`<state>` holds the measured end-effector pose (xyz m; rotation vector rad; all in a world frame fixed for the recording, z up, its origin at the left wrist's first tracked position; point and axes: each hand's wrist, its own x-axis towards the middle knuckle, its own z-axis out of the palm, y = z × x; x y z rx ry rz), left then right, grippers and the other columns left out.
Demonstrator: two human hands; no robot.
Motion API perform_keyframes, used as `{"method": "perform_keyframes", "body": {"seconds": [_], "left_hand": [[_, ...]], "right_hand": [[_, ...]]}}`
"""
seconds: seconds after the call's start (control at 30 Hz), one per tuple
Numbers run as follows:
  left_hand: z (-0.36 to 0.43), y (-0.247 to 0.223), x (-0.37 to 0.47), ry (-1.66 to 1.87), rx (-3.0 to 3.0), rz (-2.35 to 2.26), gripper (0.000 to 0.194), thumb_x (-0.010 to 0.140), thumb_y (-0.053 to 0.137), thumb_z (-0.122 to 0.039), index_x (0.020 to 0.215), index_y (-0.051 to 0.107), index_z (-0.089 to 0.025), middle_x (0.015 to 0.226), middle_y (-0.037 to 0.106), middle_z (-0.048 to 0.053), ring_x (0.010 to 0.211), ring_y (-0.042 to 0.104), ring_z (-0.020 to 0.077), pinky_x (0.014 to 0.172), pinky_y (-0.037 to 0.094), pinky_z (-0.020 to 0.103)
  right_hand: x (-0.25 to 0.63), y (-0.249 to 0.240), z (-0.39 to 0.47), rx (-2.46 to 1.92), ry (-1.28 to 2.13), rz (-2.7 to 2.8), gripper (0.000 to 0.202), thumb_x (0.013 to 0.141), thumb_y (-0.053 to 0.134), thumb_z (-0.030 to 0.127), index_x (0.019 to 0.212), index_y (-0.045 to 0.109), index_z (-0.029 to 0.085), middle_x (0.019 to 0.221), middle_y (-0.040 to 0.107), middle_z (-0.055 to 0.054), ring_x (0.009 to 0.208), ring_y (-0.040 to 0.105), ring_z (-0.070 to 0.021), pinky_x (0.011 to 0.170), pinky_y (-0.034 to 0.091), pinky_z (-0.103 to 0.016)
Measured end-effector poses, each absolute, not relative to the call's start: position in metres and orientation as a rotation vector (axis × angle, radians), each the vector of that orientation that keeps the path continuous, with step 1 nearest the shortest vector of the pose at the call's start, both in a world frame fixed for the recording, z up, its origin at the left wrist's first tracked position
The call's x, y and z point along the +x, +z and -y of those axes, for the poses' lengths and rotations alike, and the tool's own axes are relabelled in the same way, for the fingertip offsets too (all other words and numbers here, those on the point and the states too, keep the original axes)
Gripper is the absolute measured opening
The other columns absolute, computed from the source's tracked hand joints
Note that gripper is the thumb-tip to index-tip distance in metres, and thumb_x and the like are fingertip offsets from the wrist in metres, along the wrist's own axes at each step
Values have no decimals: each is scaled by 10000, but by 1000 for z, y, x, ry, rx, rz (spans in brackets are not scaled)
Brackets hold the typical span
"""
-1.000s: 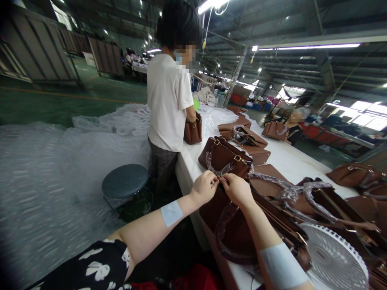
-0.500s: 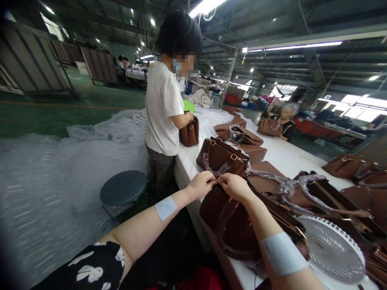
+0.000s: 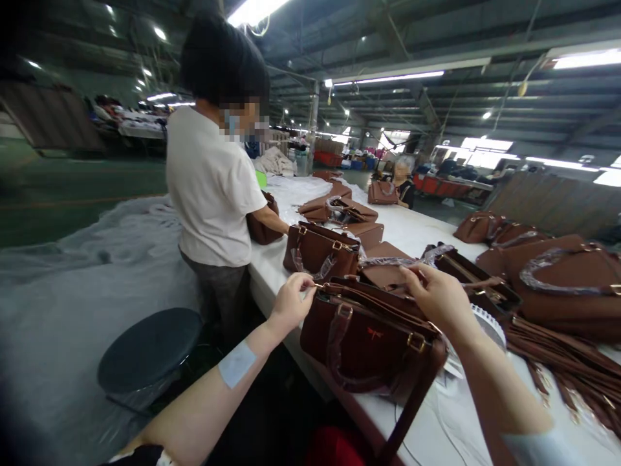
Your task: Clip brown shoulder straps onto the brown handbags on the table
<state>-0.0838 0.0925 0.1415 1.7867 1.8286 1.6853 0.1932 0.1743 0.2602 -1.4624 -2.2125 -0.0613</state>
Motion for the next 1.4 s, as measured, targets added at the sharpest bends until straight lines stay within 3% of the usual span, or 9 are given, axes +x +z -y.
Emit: {"method": "perform_keyframes", "body": {"seconds": [0.13, 0.3, 0.43, 0.6, 0.73, 0.83, 0.93, 1.07, 1.4], "left_hand": [[-66, 186, -45, 1707, 1961, -1695, 119, 926, 497, -287, 882, 561, -197, 894, 630, 56, 831, 601, 168, 764, 506, 297], [-28, 207, -9, 1408, 2393, -1662, 294, 975, 360, -288, 721, 498, -230, 693, 595, 41, 670, 569, 184, 624, 435, 314], [-23, 193, -19, 1488, 2404, -1814, 326, 985, 335, -232, 689, 470, -234, 640, 573, 21, 610, 558, 170, 579, 388, 303], [-35, 185, -45, 1342, 2308, -1868, 355, 990, 337, -254, 661, 462, -219, 631, 566, 6, 583, 537, 151, 558, 365, 288], [-53, 184, -61, 1253, 2153, -1831, 308, 978, 392, -292, 727, 549, -204, 738, 624, 19, 700, 591, 152, 643, 439, 270], [-75, 180, -74, 1252, 2117, -1904, 120, 892, 517, -233, 880, 630, -192, 909, 656, 49, 879, 623, 183, 802, 496, 300], [-97, 175, -83, 1109, 2134, -1958, 206, 760, 634, -199, 960, 678, -180, 975, 652, 74, 975, 618, 228, 914, 503, 349], [-116, 172, -88, 931, 2100, -1938, 193, 721, 628, -173, 883, 730, -198, 891, 671, 59, 910, 639, 231, 898, 521, 353], [-105, 161, -87, 1160, 2022, -1804, 228, 705, 587, -92, 835, 736, -204, 856, 684, 28, 833, 635, 182, 827, 526, 290]], "right_hand": [[180, 268, -143, -1494, -411, 2545, 289, 945, 440, 381, 836, 664, 234, 785, 730, -79, 695, 662, -239, 577, 363, -307], [132, 257, -83, -1003, -162, 2861, 149, 903, 485, 185, 896, 634, 195, 856, 734, -65, 719, 662, -192, 605, 383, -280], [125, 251, -68, -854, 152, 2789, 83, 834, 566, 192, 871, 639, 190, 826, 725, -39, 723, 651, -178, 642, 413, -253], [133, 257, -83, -695, 481, 2601, 197, 930, 530, 245, 1004, 708, 210, 941, 738, -39, 846, 663, -166, 760, 463, -246], [132, 266, -121, -683, 423, 2677, 253, 936, 510, 248, 952, 759, 209, 918, 733, -61, 827, 656, -181, 744, 483, -265], [124, 273, -160, -736, 342, 2795, 267, 910, 512, 244, 932, 777, 230, 930, 754, -48, 841, 669, -197, 777, 498, -282], [108, 278, -192, -773, 300, 2896, 261, 865, 528, 218, 907, 784, 243, 939, 770, -28, 846, 680, -202, 805, 506, -286], [82, 277, -210, -855, 272, 2953, 270, 849, 506, 200, 843, 775, 231, 882, 774, -23, 801, 685, -197, 777, 514, -287], [61, 259, -228, -815, 688, 2989, 236, 831, 510, 268, 833, 741, 220, 796, 752, -23, 721, 660, -186, 671, 514, -271]]}}
